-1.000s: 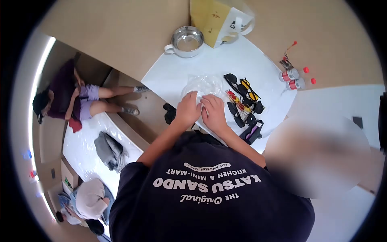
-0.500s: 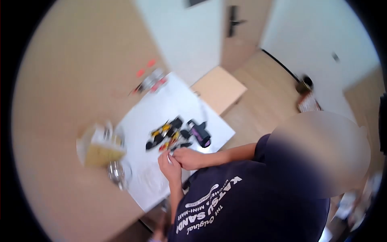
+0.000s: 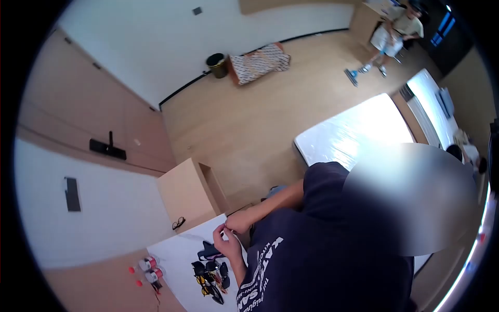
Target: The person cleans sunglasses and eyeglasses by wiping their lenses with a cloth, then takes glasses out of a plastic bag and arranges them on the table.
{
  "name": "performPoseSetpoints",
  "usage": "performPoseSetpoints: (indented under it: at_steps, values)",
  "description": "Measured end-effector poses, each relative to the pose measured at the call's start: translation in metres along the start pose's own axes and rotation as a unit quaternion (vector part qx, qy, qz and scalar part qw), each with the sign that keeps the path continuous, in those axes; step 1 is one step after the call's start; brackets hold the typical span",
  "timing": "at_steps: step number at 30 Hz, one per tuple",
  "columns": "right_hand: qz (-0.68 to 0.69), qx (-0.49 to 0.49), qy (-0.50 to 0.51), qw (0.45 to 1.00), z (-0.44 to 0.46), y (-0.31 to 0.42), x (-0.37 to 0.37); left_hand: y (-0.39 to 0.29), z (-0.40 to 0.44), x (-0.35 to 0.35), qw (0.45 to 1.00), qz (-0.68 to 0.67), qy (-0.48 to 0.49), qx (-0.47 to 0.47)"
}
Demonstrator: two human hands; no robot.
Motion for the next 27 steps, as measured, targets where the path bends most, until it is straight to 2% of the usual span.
performPoseSetpoints:
  at_steps: [3,4,6,7,11,14,17,20,24,27]
  values:
    - [0.040,-0.049,-0.047,0.997,-0.014,-0.016,-0.004,-0.023,0.014,0.033,0.998,-0.037,0.054,0.022]
    - [0.075,-0.013,-0.063,0.995,-0.022,-0.026,-0.008,-0.026,0.017,0.042,0.996,-0.046,0.068,0.023]
    - [0.061,-0.023,-0.043,0.997,-0.024,-0.042,-0.004,-0.031,0.023,0.055,0.994,-0.060,0.086,0.020]
    - [0.053,-0.031,-0.030,0.998,-0.026,-0.047,0.001,-0.031,0.024,0.059,0.994,-0.072,0.083,0.010]
    - [0.037,0.121,0.105,0.986,-0.049,-0.067,0.010,-0.029,0.026,0.066,0.991,-0.115,0.063,-0.028]
    - [0.002,0.131,0.159,0.979,-0.054,-0.053,0.005,-0.024,0.021,0.062,0.989,-0.127,0.057,-0.045]
    - [-0.013,0.010,0.123,0.992,-0.027,-0.037,0.029,-0.021,0.011,0.047,0.990,-0.121,0.050,-0.047]
    - [0.049,0.015,0.044,0.998,-0.022,-0.019,0.022,-0.002,-0.006,0.027,0.992,-0.104,0.026,-0.062]
    - [0.029,0.054,0.030,0.998,-0.021,0.012,0.018,0.033,-0.037,0.000,0.984,-0.130,-0.032,-0.117]
    - [0.010,0.016,0.040,0.999,-0.016,0.030,0.030,0.042,-0.056,-0.022,0.978,-0.137,-0.081,-0.133]
Point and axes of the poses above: each hand's wrist, its own z-axis towards the middle knuckle, its own x-axis out of the palm, y = z × x, the point moved 9 cm from there along z, towards the middle knuckle, and after that the axes turned 10 degrees about x, right-handed, at the moved point
